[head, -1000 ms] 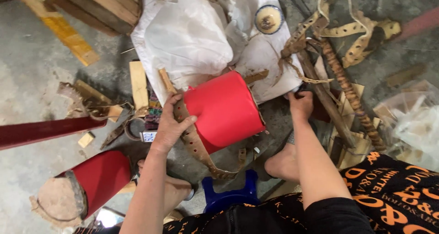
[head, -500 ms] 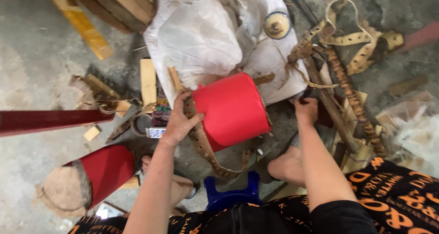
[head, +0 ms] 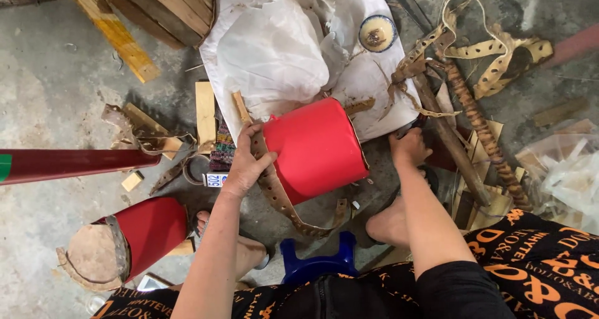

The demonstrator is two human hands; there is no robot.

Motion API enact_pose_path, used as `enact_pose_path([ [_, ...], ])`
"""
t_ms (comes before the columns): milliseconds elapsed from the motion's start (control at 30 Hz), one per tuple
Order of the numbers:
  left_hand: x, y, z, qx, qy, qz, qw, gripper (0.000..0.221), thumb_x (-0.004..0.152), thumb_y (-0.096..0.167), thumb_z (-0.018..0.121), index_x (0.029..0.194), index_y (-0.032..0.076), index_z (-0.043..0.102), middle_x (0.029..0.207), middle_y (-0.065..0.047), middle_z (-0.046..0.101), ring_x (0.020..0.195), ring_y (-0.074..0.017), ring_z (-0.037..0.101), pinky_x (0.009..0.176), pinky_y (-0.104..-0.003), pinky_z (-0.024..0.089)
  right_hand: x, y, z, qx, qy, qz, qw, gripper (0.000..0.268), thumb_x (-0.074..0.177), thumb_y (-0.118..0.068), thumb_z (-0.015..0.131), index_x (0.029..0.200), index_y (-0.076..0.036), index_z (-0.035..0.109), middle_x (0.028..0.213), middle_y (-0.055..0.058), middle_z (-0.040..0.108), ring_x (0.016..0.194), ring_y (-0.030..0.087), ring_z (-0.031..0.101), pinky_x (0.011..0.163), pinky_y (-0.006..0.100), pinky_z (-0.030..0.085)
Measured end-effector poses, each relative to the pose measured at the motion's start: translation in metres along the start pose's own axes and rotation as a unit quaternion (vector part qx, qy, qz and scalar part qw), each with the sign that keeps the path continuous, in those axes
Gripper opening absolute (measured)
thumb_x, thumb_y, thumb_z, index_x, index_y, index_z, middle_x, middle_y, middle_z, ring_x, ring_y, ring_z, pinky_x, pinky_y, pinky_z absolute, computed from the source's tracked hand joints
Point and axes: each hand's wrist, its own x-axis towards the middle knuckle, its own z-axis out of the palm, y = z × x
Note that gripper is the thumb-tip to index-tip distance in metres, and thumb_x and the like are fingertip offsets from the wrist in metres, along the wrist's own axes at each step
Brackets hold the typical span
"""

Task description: Applying adhesive to the edges of a drum shell and pressing down the material to finish the edges.

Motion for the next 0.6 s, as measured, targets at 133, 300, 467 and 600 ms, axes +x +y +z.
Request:
enact_pose_path([
  [133,0.002,-0.010,0.001,0.007,0.004,0.010,1.000,0.077,0.082,0.019,0.079,0.148,0.013,0.040,0.168,-0.020,0.012,0.148,-0.0489,0.022,0.116,-0.053,0.041,-0.006,-0.001,-0.003,-0.011,-0.006,-0.017,1.000,0.049,0.090,-0.044,0.066,0.119,-0.007,0.053,0.114,0.017,0.069,0.110,0.042,0.066,0.096,0.055,0.035],
  [300,-0.003,-0.005,0.002,-0.003,0.013,0.015,1.000,0.075,0.082,0.019,0.078,0.147,0.014,0.042,0.167,-0.021,0.015,0.148,-0.0504,0.023,0.116,-0.054,0.041,-0.008,-0.004,-0.007,-0.038,-0.006,-0.037,0.999,0.053,0.091,-0.045,0.066,0.122,-0.004,0.052,0.116,0.019,0.069,0.111,0.042,0.066,0.097,0.052,0.034],
  [467,0.000,-0.008,0.004,0.000,0.017,0.005,1.000,0.076,0.079,0.023,0.080,0.145,0.015,0.043,0.167,-0.019,0.018,0.148,-0.0462,0.026,0.116,-0.049,0.041,-0.010,-0.006,-0.010,-0.052,-0.008,-0.039,0.998,0.045,0.091,-0.038,0.062,0.120,-0.005,0.053,0.110,0.018,0.072,0.105,0.041,0.070,0.094,0.048,0.035],
  [600,0.001,-0.002,0.004,-0.002,0.017,0.001,1.000,0.074,0.080,0.023,0.079,0.145,0.016,0.044,0.167,-0.018,0.019,0.149,-0.0447,0.026,0.116,-0.049,0.041,-0.007,-0.004,-0.002,-0.039,0.006,-0.018,0.999,0.039,0.090,-0.032,0.057,0.119,-0.007,0.053,0.109,0.017,0.073,0.105,0.040,0.070,0.094,0.048,0.033],
])
